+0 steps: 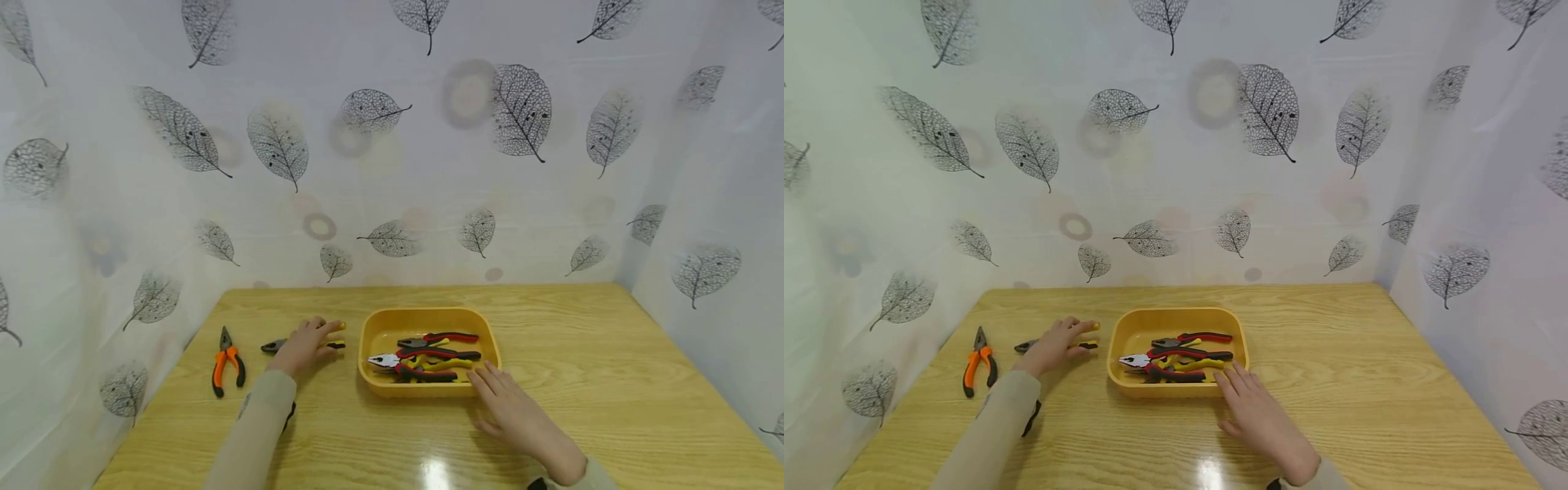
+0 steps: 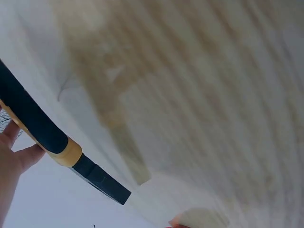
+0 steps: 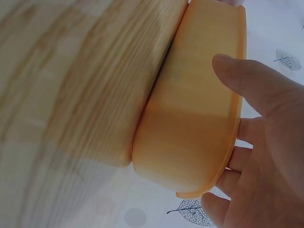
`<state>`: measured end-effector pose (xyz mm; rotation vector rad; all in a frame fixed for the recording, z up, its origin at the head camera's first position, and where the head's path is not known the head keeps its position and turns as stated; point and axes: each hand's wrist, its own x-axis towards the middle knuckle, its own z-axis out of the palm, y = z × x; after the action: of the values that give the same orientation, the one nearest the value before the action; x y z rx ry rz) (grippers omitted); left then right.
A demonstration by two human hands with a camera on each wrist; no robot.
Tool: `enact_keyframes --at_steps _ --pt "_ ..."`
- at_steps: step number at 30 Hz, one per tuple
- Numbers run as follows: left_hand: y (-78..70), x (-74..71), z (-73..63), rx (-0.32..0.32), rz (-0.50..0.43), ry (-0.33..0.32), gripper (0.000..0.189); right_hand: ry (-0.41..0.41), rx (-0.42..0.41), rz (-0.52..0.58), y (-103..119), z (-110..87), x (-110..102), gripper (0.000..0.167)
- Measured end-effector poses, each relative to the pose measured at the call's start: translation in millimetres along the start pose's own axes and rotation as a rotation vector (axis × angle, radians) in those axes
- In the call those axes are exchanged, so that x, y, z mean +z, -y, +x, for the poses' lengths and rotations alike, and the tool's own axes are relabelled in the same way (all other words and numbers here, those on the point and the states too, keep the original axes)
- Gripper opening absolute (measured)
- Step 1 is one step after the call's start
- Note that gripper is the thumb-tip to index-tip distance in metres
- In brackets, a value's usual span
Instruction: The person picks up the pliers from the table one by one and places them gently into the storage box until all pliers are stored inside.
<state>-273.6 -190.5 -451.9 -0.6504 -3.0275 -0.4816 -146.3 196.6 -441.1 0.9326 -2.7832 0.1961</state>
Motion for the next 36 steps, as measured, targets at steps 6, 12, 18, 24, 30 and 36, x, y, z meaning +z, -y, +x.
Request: enact_keyframes --at_steps 6,12,18,24,30,36 --pt "-8.0 -11.5 4.6 0.076 -0.004 -0.084 0.052 0.007 0.007 0.003 0 0.2 0 0.073" --pt "-21.0 -21.5 10.4 0.15 0.036 -0.218 0.054 0.005 0.004 -0.004 0 0.3 0 0.074" --pt "-38.1 -27.6 15.6 0.261 0.109 -0.277 0.053 0.024 0.017 0.006 1 -0.3 0 0.073" --pt "-55.2 -32.1 20.5 0.308 0.149 -0.292 0.054 0.023 0.007 0.005 1 -0.9 -1 0.073" --pt "-73.2 -36.0 25.7 0.37 0.189 -0.317 0.054 0.028 0.013 0.013 2 -0.6 -1 0.073" --pt "-90.0 -36.4 29.7 0.404 0.171 -0.309 0.054 0.019 0.006 0.0 1 0.3 0 0.073"
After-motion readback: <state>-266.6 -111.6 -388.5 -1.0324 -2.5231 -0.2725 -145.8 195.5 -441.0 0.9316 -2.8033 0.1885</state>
